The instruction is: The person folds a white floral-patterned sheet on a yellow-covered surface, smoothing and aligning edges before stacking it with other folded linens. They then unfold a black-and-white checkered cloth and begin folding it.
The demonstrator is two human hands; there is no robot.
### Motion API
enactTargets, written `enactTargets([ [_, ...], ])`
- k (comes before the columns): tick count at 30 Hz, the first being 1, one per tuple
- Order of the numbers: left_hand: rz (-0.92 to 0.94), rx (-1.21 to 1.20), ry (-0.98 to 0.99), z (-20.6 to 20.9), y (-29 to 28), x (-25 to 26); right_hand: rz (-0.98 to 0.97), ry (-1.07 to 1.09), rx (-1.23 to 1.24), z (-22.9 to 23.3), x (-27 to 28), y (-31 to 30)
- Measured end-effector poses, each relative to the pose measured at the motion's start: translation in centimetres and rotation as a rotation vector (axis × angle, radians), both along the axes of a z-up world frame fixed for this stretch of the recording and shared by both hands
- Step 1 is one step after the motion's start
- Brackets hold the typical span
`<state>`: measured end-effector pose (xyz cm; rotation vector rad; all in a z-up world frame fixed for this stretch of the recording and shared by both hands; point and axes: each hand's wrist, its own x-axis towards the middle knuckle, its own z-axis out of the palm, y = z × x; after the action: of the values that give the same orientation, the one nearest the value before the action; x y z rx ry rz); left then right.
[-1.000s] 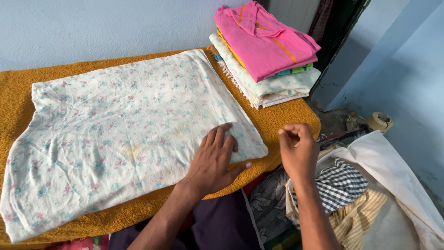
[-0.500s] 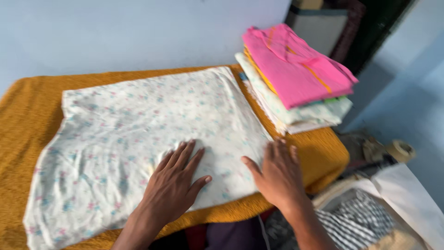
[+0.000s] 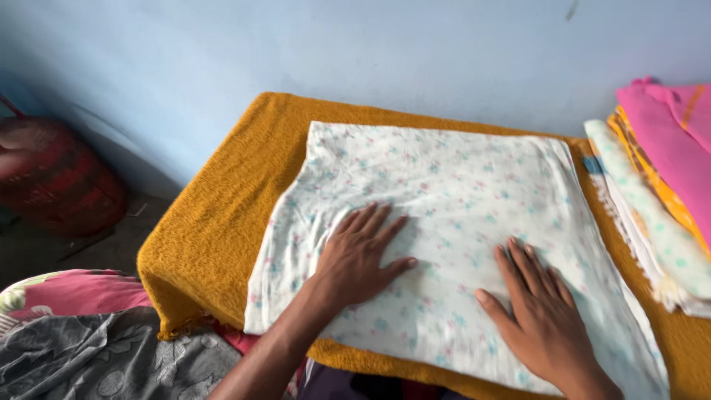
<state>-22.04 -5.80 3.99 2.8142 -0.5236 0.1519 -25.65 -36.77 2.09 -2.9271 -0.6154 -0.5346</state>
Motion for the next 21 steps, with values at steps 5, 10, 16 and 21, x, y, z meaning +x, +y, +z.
enactTargets([
  [5, 0.242, 0.025, 0.052, 0.2, 6.5, 1.5, -0.072, 0.059, -0.053, -0.1, 1.0, 0.1],
  [10, 0.375, 0.043, 0.091, 1.7, 10.1, 1.8, -0.22, 0.268, -0.33, 4.1, 1.0, 1.6],
  [16, 0.019, 0.095, -0.006, 1.6, 6.1, 10.5, 0.096, 0.54, 0.086, 8.7, 8.0, 4.7],
  [21, -0.142, -0.05, -0.143, -2.1, -2.9, 19.1, 0.337, 0.208, 0.061, 5.7, 17.8, 10.3],
])
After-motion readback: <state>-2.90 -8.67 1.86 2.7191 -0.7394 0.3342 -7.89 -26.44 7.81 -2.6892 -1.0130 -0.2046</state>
